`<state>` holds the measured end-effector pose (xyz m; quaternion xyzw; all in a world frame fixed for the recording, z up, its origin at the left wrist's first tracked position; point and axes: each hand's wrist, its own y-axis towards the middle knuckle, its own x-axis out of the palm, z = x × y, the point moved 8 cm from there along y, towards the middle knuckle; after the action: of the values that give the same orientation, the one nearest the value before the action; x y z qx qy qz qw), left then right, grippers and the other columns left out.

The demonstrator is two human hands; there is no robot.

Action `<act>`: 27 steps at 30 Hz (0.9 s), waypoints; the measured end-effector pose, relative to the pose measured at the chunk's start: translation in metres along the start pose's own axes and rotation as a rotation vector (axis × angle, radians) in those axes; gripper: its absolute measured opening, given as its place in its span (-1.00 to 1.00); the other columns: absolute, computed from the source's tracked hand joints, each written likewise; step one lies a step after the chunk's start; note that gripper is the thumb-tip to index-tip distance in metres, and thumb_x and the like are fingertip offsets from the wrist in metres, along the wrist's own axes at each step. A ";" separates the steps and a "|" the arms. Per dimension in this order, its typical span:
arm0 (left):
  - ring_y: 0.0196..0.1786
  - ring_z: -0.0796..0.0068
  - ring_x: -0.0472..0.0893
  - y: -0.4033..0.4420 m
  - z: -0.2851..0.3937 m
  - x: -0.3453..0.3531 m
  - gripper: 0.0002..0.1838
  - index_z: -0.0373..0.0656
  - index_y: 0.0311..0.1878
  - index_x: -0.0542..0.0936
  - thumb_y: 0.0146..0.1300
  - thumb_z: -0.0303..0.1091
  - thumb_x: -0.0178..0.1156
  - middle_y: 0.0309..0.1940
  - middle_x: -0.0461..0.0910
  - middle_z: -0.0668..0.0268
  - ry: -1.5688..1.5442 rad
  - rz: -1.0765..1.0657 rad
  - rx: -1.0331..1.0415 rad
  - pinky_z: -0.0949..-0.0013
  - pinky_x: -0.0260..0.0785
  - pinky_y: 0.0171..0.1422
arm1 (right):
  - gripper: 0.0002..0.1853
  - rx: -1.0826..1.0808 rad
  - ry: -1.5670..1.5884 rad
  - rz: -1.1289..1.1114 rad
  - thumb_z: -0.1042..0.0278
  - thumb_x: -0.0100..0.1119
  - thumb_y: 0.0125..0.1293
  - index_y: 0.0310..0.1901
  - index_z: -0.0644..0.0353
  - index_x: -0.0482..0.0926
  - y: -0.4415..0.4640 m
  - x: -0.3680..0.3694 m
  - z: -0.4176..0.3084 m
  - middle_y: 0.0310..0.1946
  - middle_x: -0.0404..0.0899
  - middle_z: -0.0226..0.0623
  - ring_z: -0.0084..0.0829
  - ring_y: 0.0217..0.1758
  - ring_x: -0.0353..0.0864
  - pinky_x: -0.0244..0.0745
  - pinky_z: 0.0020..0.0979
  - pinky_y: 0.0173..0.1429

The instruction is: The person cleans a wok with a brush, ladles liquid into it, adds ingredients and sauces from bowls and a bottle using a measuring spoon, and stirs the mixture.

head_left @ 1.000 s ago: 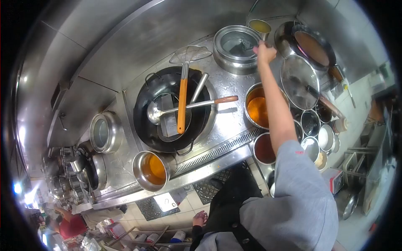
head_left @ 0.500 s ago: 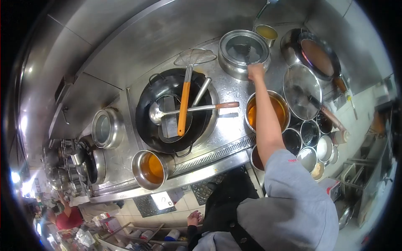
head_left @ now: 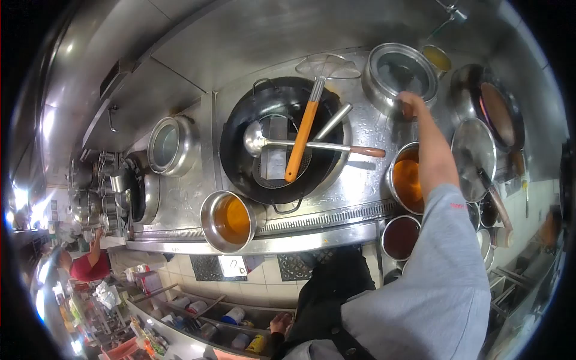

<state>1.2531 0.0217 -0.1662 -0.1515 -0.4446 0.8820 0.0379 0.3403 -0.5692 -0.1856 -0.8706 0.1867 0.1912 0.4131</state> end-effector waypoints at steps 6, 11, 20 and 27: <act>-0.35 0.48 0.66 -0.004 -0.045 -0.003 -0.69 -0.24 0.17 0.61 0.44 -0.34 0.21 -0.18 0.72 0.21 0.048 -0.020 0.057 0.44 0.45 -0.36 | -0.31 -0.114 0.014 0.150 -0.20 0.24 0.25 0.08 0.38 0.54 -0.071 -0.043 -0.060 -0.06 0.61 0.08 -0.07 -0.09 0.69 0.67 -0.06 -0.16; -0.30 0.49 0.69 -0.002 -0.019 0.000 -0.65 -0.24 0.21 0.61 0.46 -0.30 0.18 -0.14 0.74 0.20 0.058 0.010 -0.093 0.41 0.48 -0.33 | -0.11 0.209 0.267 0.117 -0.41 0.30 0.22 0.07 0.48 0.50 -0.088 -0.048 -0.012 -0.09 0.61 0.12 -0.06 -0.09 0.69 0.69 -0.09 -0.04; -0.21 0.44 0.69 0.089 0.013 -0.032 -0.66 -0.22 0.26 0.56 0.48 -0.38 0.13 -0.09 0.71 0.20 -0.094 -0.006 -0.114 0.39 0.56 -0.22 | -0.81 -0.077 1.425 -0.017 0.55 0.12 0.19 -0.17 0.44 0.52 -0.068 0.094 -0.069 -0.41 0.55 -0.01 -0.18 -0.38 0.65 0.55 -0.17 -0.39; -0.09 0.40 0.70 0.099 0.078 -0.033 -0.64 -0.19 0.28 0.54 0.46 -0.42 0.11 0.02 0.70 0.18 -0.137 -0.003 0.008 0.34 0.59 -0.07 | -0.94 -0.266 0.757 0.286 0.63 0.05 0.18 -0.33 0.44 0.51 -0.254 0.059 -0.046 -0.61 0.47 -0.18 -0.29 -0.71 0.47 0.39 -0.27 -0.64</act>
<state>1.2674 -0.1047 -0.1936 -0.0899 -0.4430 0.8920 0.0094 0.5219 -0.4658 -0.0228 -0.8904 0.4179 -0.0640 0.1688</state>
